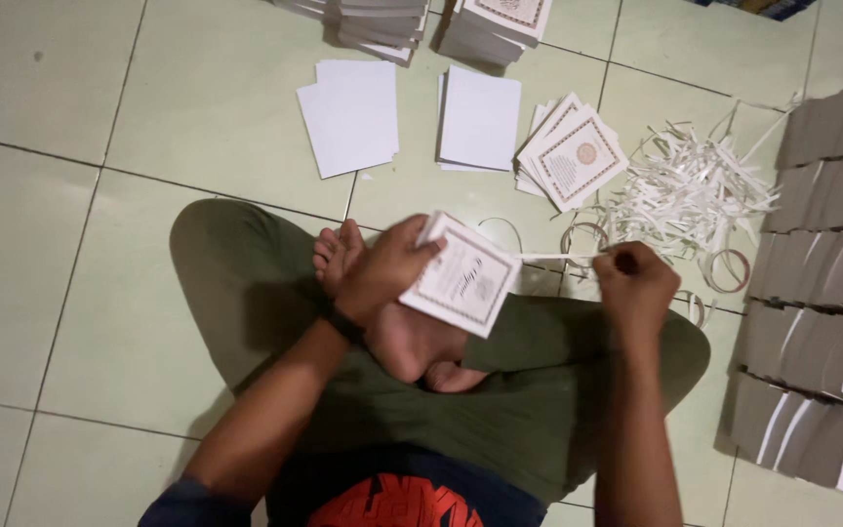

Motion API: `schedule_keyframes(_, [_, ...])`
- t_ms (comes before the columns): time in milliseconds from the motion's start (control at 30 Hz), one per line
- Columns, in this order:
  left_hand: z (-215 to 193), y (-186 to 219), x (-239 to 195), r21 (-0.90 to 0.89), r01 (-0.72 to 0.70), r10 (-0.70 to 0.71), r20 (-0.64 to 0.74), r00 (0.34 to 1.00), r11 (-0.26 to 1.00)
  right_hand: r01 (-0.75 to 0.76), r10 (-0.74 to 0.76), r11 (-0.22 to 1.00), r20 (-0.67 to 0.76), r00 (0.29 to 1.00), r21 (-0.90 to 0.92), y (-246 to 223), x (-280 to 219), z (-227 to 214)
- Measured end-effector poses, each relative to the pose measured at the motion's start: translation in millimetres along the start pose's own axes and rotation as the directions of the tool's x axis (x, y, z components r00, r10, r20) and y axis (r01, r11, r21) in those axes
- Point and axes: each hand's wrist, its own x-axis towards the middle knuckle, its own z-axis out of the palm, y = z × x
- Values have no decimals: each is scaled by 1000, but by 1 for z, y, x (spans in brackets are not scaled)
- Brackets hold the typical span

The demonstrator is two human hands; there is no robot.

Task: The person sits on the floor and assembles small cards by folding white paper around printed inserts. They use clear tape to secure the folded edges and place the finished cards into a stack.

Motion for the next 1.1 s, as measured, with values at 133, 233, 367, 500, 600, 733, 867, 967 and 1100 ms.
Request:
schedule_keyframes(133, [9, -38, 59, -219, 12, -34, -94, 995, 976, -41, 42, 980, -1, 999, -195, 92, 36, -10])
schedule_keyframes(233, [10, -21, 66, -154, 118, -148, -199, 969, 981, -186, 198, 965, 48, 979, -184, 119, 49, -7])
schedule_keyframes(367, [14, -20, 72, -92, 241, -257, -268, 928, 966, -213, 240, 919, 44, 970, -331, 160, 68, 22])
schedule_keyframes(500, [14, -64, 94, 28, 346, -323, -291, 900, 938, -229, 255, 890, 15, 967, -394, 147, 71, 27])
schedule_keyframes(600, [20, -48, 88, 139, 348, -278, -368, 887, 927, -215, 223, 912, -18, 975, -350, 129, 64, 20])
schedule_keyframes(733, [26, -81, 97, 202, 298, -182, -450, 874, 933, -191, 167, 926, -99, 981, -326, 124, 68, 25])
schedule_keyframes(867, [26, -92, 96, 224, 216, -91, -462, 882, 950, 142, -146, 964, -2, 989, -226, 39, 61, 26])
schedule_keyframes(967, [29, -97, 96, 217, 206, -84, -470, 879, 954, 256, -251, 967, 195, 948, 4, -27, 47, 38])
schedule_keyframes(1100, [30, -94, 95, 182, 264, -154, -462, 873, 947, 142, -163, 986, 592, 789, 81, -61, 41, 82])
